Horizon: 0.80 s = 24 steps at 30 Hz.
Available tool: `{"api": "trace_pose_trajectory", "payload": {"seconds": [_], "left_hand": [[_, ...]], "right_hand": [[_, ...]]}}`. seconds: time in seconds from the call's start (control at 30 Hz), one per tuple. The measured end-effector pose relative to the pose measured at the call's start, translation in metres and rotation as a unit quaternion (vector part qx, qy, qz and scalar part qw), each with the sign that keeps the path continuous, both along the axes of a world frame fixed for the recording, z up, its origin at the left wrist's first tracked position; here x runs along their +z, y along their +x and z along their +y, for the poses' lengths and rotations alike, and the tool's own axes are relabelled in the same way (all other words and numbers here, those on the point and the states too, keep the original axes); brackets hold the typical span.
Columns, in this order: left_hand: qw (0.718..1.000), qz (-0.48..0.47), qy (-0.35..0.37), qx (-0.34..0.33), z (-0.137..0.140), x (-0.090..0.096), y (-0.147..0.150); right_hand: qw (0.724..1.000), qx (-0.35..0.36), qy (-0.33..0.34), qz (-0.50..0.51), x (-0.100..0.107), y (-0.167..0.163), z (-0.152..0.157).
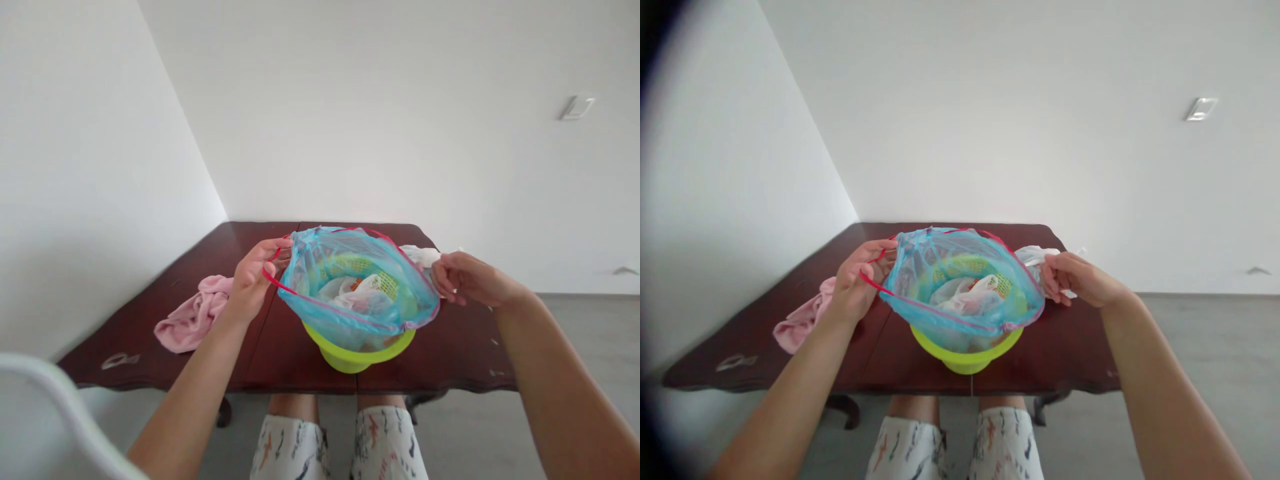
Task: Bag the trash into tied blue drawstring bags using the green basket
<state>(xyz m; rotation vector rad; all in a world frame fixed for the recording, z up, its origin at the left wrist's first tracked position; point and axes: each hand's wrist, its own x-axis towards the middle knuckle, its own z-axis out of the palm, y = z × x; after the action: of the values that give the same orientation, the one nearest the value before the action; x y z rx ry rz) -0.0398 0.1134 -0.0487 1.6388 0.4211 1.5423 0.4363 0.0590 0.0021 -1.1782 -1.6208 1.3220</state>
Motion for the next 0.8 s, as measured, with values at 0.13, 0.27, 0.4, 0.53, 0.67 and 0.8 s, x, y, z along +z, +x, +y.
{"api": "trace_pose_trajectory", "payload": {"seconds": [0.13,0.27,0.4,0.53,0.67,0.8], "left_hand": [[0.999,0.023,0.008,-0.028,0.004,-0.002,-0.001],[0.997,0.062,0.016,-0.051,0.002,0.000,-0.001],[0.995,0.091,0.026,-0.037,-0.010,0.008,-0.009],[0.992,0.109,0.010,0.068,-0.025,0.017,-0.020],[0.991,0.006,-0.090,0.096,-0.027,0.017,-0.026],[0.984,-0.089,-0.148,0.037,-0.023,0.020,-0.024]], "right_hand": [[0.965,-0.169,0.171,-0.106,0.011,-0.033,0.042],[0.937,-0.034,0.221,-0.269,0.013,-0.079,0.087],[0.948,0.004,0.203,-0.247,0.014,-0.085,0.095],[0.989,-0.001,0.114,-0.093,0.020,-0.064,0.074],[0.997,-0.050,0.049,0.012,0.028,-0.046,0.053],[0.996,-0.073,0.027,0.046,0.035,-0.032,0.041]]}}
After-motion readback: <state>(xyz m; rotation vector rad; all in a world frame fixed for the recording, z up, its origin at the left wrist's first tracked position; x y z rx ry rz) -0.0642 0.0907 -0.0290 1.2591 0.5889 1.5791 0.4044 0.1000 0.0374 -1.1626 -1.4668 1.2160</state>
